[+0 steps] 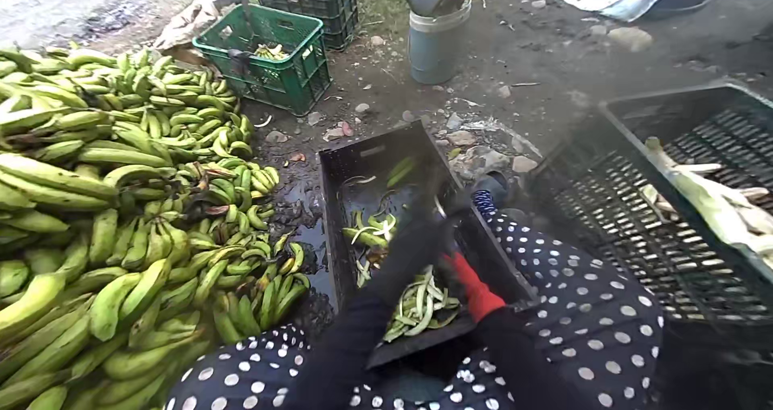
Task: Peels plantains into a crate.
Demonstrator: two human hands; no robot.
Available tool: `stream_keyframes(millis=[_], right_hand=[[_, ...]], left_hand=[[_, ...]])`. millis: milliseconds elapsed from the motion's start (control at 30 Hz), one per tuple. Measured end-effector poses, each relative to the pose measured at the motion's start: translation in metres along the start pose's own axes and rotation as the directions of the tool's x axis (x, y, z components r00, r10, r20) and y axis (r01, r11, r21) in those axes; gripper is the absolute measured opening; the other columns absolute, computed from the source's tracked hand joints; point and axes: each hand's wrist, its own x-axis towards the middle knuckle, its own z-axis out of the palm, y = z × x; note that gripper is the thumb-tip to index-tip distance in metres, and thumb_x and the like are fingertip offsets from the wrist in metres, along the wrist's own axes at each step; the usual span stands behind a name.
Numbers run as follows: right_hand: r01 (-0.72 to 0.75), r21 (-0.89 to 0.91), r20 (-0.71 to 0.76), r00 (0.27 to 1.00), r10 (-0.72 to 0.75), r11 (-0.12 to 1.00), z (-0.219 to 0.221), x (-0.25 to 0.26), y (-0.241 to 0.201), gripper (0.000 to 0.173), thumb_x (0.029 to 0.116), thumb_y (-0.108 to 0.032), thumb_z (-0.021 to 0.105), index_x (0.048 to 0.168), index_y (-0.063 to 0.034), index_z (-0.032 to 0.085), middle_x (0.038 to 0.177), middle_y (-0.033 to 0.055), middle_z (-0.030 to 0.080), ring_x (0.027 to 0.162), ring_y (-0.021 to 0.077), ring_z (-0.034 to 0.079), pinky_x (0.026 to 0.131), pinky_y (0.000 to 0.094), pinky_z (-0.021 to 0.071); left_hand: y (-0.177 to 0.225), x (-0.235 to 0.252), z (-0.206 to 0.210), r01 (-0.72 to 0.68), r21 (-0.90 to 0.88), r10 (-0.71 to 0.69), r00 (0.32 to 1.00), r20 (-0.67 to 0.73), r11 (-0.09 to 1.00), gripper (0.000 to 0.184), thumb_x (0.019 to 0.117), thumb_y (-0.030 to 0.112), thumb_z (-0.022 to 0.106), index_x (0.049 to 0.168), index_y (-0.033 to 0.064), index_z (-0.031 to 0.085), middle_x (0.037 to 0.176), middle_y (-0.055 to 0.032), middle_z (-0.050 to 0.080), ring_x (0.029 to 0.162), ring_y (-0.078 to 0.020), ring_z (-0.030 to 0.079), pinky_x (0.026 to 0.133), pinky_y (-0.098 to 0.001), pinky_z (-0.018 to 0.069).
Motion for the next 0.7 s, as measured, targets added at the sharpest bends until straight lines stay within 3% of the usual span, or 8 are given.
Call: stream_keyframes(millis=[33, 100, 167, 233, 367, 533, 600, 700], right_hand=[[0.035, -0.105, -0.022, 0.999, -0.037, 0.994, -0.004, 0.012, -0.007, 0.035, 0.0984, -0.026, 0.068, 0.122, -0.0011, 0.062, 0.078, 0.0039, 0.061, 0.060, 0.0109, 0.055, 0.058, 0.0311, 0.0512], [0.070, -0.335, -0.033, 0.996, -0.086, 0.940, -0.008, 0.029, -0.028, 0.038, 0.0962, -0.031, 0.071, 0.119, -0.0018, 0.066, 0.092, 0.0087, 0.068, 0.075, 0.0151, 0.063, 0.072, 0.0364, 0.0555], [0.047, -0.578, -0.019, 0.997, -0.072, 0.815, -0.011, 0.046, -0.066, 0.045, 0.0981, -0.035, 0.069, 0.125, -0.0002, 0.065, 0.115, 0.0180, 0.069, 0.104, 0.0264, 0.067, 0.097, 0.0466, 0.0516], [0.062, -0.735, 0.010, 0.997, -0.081, 0.675, -0.009, 0.077, -0.097, 0.046, 0.1009, -0.032, 0.066, 0.130, 0.0030, 0.063, 0.131, 0.0261, 0.064, 0.124, 0.0374, 0.061, 0.109, 0.0547, 0.0432], [0.174, -0.869, 0.062, 0.967, -0.248, 0.464, -0.004, 0.173, -0.120, 0.042, 0.0945, -0.027, 0.075, 0.127, -0.0003, 0.068, 0.152, 0.0301, 0.044, 0.134, 0.0500, 0.049, 0.109, 0.0663, 0.0407], [0.060, -0.961, 0.005, 0.979, -0.202, 0.269, 0.012, 0.276, -0.143, 0.038, 0.0928, -0.030, 0.076, 0.122, -0.0059, 0.072, 0.165, 0.0241, 0.027, 0.142, 0.0557, 0.036, 0.105, 0.0733, 0.0401], [-0.023, -0.969, -0.059, 0.988, -0.142, 0.247, 0.017, 0.301, -0.147, 0.041, 0.0959, -0.031, 0.072, 0.126, -0.0034, 0.069, 0.163, 0.0276, 0.029, 0.139, 0.0575, 0.039, 0.102, 0.0753, 0.0405], [-0.113, -0.961, -0.141, 0.985, -0.095, 0.254, 0.024, 0.318, -0.148, 0.049, 0.0986, -0.028, 0.068, 0.132, 0.0059, 0.060, 0.149, 0.0360, 0.043, 0.133, 0.0562, 0.048, 0.102, 0.0739, 0.0412]], left_hand=[[-0.035, 0.001, -0.011, 0.219, 0.170, -0.210, 0.975, -0.067, 0.961, 0.067, 0.1026, 0.042, 0.057, 0.159, 0.0132, 0.034, 0.154, -0.0153, 0.048, 0.135, -0.0320, 0.053, 0.111, -0.0531, 0.0436], [-0.111, -0.006, -0.028, 0.570, 0.372, -0.540, 0.819, -0.193, 0.733, 0.079, 0.1013, 0.059, 0.047, 0.160, 0.0103, 0.029, 0.157, -0.0232, 0.040, 0.138, -0.0420, 0.047, 0.108, -0.0607, 0.0421], [-0.161, -0.025, -0.032, 0.718, 0.391, -0.684, 0.685, -0.250, 0.576, 0.087, 0.1009, 0.062, 0.044, 0.161, 0.0036, 0.020, 0.154, -0.0300, 0.038, 0.136, -0.0463, 0.048, 0.107, -0.0603, 0.0438], [-0.186, -0.041, -0.022, 0.769, 0.311, -0.745, 0.630, -0.222, 0.558, 0.089, 0.1025, 0.056, 0.047, 0.162, 0.0018, 0.010, 0.153, -0.0316, 0.040, 0.134, -0.0453, 0.051, 0.107, -0.0581, 0.0451], [-0.199, -0.045, -0.003, 0.776, 0.156, -0.745, 0.630, -0.218, 0.611, 0.079, 0.1078, 0.038, 0.046, 0.161, -0.0031, 0.005, 0.155, -0.0331, 0.035, 0.136, -0.0438, 0.049, 0.111, -0.0539, 0.0412], [-0.214, -0.042, 0.004, 0.772, 0.149, -0.725, 0.632, -0.274, 0.617, 0.077, 0.1057, 0.032, 0.052, 0.158, -0.0091, 0.013, 0.156, -0.0336, 0.034, 0.139, -0.0428, 0.047, 0.115, -0.0501, 0.0383], [-0.216, -0.040, 0.004, 0.795, 0.160, -0.754, 0.606, -0.254, 0.585, 0.079, 0.1059, 0.034, 0.052, 0.158, -0.0086, 0.012, 0.156, -0.0325, 0.036, 0.138, -0.0416, 0.048, 0.114, -0.0481, 0.0399], [-0.222, -0.041, 0.009, 0.802, 0.149, -0.752, 0.595, -0.283, 0.579, 0.077, 0.1060, 0.034, 0.052, 0.158, -0.0081, 0.014, 0.155, -0.0315, 0.038, 0.136, -0.0400, 0.051, 0.113, -0.0462, 0.0414]])
